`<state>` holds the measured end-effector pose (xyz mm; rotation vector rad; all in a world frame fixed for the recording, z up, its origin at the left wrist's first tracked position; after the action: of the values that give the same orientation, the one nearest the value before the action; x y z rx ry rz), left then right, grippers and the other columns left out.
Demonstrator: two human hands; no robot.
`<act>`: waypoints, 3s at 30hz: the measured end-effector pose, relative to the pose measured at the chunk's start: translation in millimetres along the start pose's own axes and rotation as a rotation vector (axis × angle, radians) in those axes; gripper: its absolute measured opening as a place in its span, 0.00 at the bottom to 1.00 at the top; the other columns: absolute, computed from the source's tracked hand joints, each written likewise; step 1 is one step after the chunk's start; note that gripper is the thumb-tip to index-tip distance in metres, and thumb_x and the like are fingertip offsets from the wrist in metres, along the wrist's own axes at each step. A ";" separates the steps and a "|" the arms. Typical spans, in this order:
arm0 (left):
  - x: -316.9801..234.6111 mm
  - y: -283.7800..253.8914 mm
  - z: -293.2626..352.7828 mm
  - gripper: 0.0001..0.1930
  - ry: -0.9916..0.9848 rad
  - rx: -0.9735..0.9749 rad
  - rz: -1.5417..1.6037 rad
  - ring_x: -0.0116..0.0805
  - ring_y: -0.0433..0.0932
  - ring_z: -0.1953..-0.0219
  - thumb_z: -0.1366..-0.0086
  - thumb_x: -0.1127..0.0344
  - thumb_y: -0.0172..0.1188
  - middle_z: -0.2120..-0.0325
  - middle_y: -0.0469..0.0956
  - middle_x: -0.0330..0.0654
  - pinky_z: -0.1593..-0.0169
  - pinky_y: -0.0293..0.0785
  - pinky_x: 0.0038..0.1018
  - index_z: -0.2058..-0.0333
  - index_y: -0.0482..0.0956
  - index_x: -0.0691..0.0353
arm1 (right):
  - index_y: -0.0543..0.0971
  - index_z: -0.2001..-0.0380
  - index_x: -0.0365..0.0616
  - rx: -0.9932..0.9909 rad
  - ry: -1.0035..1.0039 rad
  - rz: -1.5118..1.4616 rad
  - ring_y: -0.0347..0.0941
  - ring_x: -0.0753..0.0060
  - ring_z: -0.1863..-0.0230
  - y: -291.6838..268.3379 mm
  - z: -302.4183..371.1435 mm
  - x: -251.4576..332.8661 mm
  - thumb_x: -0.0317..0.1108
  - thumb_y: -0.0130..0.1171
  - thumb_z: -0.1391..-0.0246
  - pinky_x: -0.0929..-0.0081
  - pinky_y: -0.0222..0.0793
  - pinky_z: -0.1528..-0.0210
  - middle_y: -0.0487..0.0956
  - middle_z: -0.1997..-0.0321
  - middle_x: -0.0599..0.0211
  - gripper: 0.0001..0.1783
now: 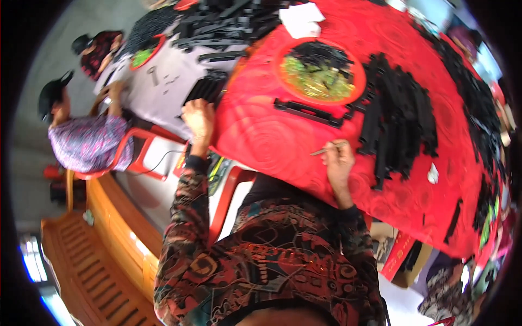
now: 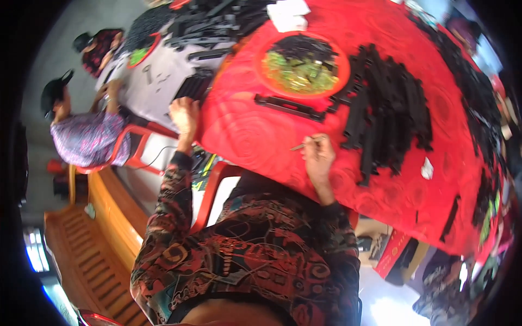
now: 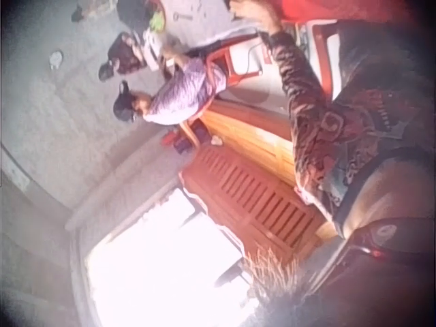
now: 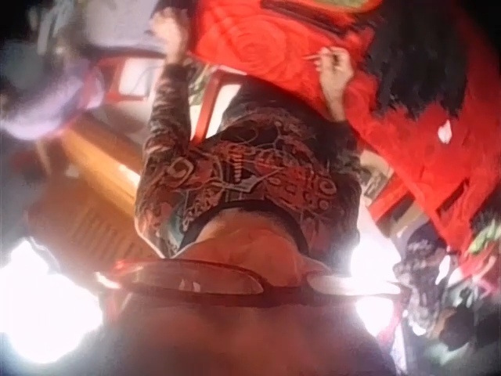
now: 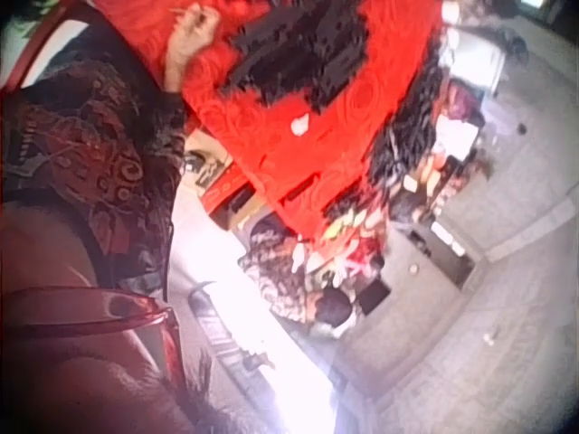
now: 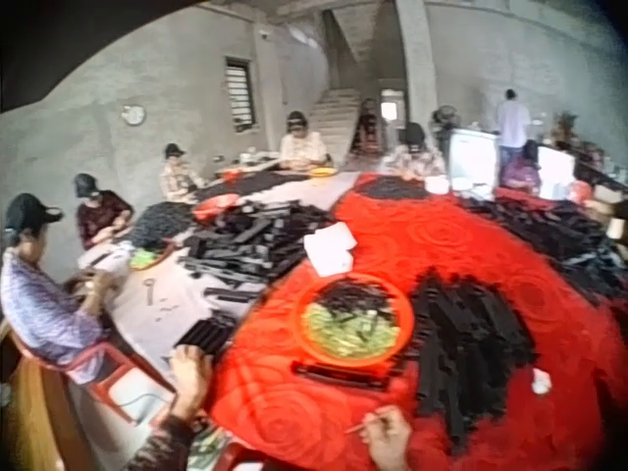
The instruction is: The person assembles level components by inserting bubble vials into black plastic frames and pressing them into place using a metal rod.
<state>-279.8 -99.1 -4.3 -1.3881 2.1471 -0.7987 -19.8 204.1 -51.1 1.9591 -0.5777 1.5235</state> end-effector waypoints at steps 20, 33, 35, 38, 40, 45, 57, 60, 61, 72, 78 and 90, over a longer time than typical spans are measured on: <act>-276.0 -64.7 50.1 0.07 0.520 0.235 0.771 0.43 0.74 0.65 0.47 0.71 0.60 0.71 0.75 0.44 0.64 0.71 0.35 0.70 0.74 0.62 | 0.63 0.81 0.40 -0.272 -0.405 -0.248 0.60 0.74 0.89 -50.0 -4.9 144.8 0.42 0.41 0.37 0.82 0.59 0.87 0.68 0.83 0.58 0.21; -235.3 -13.6 43.3 0.10 0.593 0.258 0.402 0.50 0.67 0.53 0.46 0.68 0.52 0.55 0.70 0.52 0.47 0.59 0.49 0.64 0.75 0.61 | 0.67 0.79 0.40 -0.194 -0.262 -0.296 0.62 0.76 0.88 -41.9 -6.4 134.1 0.44 0.40 0.35 0.82 0.58 0.86 0.72 0.82 0.60 0.22; -232.2 -26.5 44.8 0.07 0.608 0.227 0.410 0.48 0.67 0.54 0.46 0.68 0.52 0.56 0.71 0.51 0.47 0.60 0.48 0.68 0.75 0.61 | 0.68 0.78 0.40 -0.172 -0.241 -0.277 0.62 0.77 0.88 -41.4 -7.2 129.2 0.45 0.40 0.35 0.83 0.59 0.86 0.73 0.81 0.60 0.22; -222.4 -52.8 51.5 0.08 0.634 0.272 0.413 0.47 0.68 0.54 0.47 0.67 0.53 0.57 0.71 0.50 0.46 0.59 0.48 0.68 0.75 0.61 | 0.69 0.76 0.40 -0.159 -0.185 -0.212 0.64 0.78 0.87 -38.9 -9.2 119.2 0.45 0.40 0.35 0.83 0.59 0.85 0.74 0.80 0.61 0.22; -211.9 -68.1 58.8 0.09 0.627 0.313 0.374 0.45 0.68 0.54 0.47 0.67 0.53 0.57 0.72 0.49 0.46 0.59 0.48 0.67 0.75 0.60 | 0.70 0.75 0.40 -0.156 -0.149 -0.165 0.65 0.79 0.87 -36.6 -11.0 111.4 0.44 0.40 0.35 0.84 0.60 0.85 0.74 0.80 0.62 0.21; -196.9 -88.5 79.7 0.11 0.654 0.373 0.393 0.45 0.69 0.54 0.51 0.70 0.56 0.57 0.72 0.47 0.45 0.60 0.46 0.67 0.75 0.61 | 0.70 0.76 0.41 -0.013 0.036 0.003 0.64 0.85 0.86 -20.2 -12.5 90.4 0.41 0.41 0.34 0.87 0.58 0.85 0.74 0.80 0.66 0.19; -159.1 -81.5 74.6 0.18 0.417 0.388 0.612 0.45 0.71 0.55 0.48 0.58 0.65 0.60 0.73 0.45 0.43 0.60 0.47 0.62 0.75 0.61 | 0.76 0.70 0.38 0.032 -0.090 0.547 0.63 0.84 0.76 -7.4 -59.5 92.4 0.22 0.60 0.53 0.82 0.61 0.73 0.70 0.76 0.75 0.05; -147.2 -80.2 73.6 0.19 0.418 0.368 0.588 0.45 0.71 0.55 0.48 0.57 0.66 0.60 0.73 0.45 0.43 0.60 0.47 0.61 0.75 0.62 | 0.76 0.71 0.38 0.110 -0.396 0.852 0.71 0.71 0.74 16.3 -92.3 107.0 0.22 0.59 0.56 0.73 0.66 0.70 0.73 0.74 0.64 0.06; -145.0 -79.0 73.1 0.20 0.409 0.377 0.580 0.45 0.71 0.55 0.48 0.56 0.65 0.60 0.73 0.45 0.43 0.60 0.47 0.61 0.75 0.62 | 0.76 0.70 0.38 0.158 -0.368 0.901 0.74 0.54 0.69 22.1 -107.5 103.4 0.25 0.59 0.54 0.63 0.68 0.66 0.75 0.71 0.55 0.06; -145.6 -72.1 82.9 0.19 0.383 0.446 0.608 0.44 0.71 0.55 0.44 0.56 0.62 0.60 0.74 0.45 0.43 0.60 0.44 0.58 0.75 0.61 | 0.79 0.66 0.44 0.782 -0.190 1.481 0.74 0.43 0.58 109.3 -174.4 38.7 0.33 0.58 0.52 0.53 0.70 0.56 0.78 0.63 0.48 0.09; -145.6 -72.1 86.8 0.19 0.360 0.399 0.686 0.44 0.70 0.58 0.44 0.57 0.61 0.61 0.72 0.47 0.49 0.63 0.42 0.57 0.74 0.62 | 0.77 0.68 0.39 0.817 -0.228 1.411 0.74 0.43 0.58 116.8 -178.2 22.9 0.35 0.61 0.54 0.53 0.69 0.57 0.78 0.64 0.46 0.12; -145.5 -65.3 88.7 0.21 0.334 0.344 0.716 0.42 0.69 0.60 0.45 0.57 0.61 0.63 0.71 0.45 0.57 0.63 0.37 0.56 0.74 0.63 | 0.78 0.65 0.36 0.786 -0.103 1.592 0.74 0.45 0.55 120.6 -176.2 21.4 0.35 0.60 0.55 0.53 0.70 0.54 0.78 0.60 0.46 0.15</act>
<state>-123.3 -5.9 -14.6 -0.2763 2.3554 -1.0678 -219.0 235.2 22.5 2.0597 -2.1825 2.8405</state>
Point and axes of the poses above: each hand's wrist, its own z-axis away from the middle knuckle, its own y-axis out of the palm, x = y × z, the point moved 6 cm from there along -z, towards the middle knuckle
